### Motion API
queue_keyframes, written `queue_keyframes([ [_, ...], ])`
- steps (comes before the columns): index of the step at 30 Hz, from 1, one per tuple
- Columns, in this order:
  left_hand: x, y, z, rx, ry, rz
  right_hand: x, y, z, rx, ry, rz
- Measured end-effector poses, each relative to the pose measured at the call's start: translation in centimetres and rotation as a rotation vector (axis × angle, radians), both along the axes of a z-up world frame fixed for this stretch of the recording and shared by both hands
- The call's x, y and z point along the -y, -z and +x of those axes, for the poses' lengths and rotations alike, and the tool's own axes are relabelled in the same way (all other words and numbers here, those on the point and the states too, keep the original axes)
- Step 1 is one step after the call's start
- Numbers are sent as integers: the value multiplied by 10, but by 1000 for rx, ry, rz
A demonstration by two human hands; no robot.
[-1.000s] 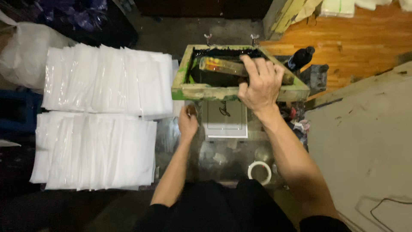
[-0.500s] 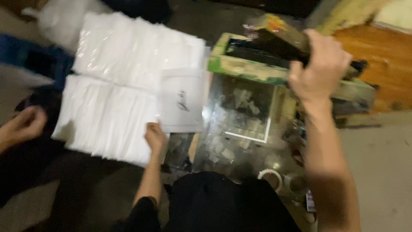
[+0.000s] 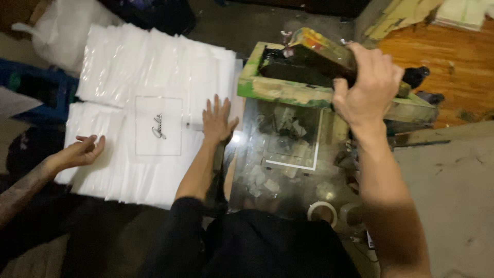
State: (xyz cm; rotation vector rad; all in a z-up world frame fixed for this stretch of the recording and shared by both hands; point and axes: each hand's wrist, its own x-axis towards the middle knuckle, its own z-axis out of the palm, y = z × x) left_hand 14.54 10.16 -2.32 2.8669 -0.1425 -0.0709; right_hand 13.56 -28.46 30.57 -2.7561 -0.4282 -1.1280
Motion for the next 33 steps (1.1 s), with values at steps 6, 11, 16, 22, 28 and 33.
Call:
queue_keyframes([
  [6, 40, 8, -25, -154, -129, -164, 10, 25, 6, -42, 16, 62],
  [11, 111, -7, -93, -174, 120, -296, 4, 6, 10, -58, 7, 86],
  [16, 177, -19, -113, -503, 319, -249, -8, -17, 3, -54, 12, 65],
  [22, 236, 27, -117, -215, 375, -176, -7, -17, 4, -70, -2, 78],
  [28, 248, 18, -122, -333, 320, -172, -9, -16, 5, -75, 5, 101],
  [33, 249, 25, -121, -312, 345, -145, -9, -19, 4, -69, -8, 112],
])
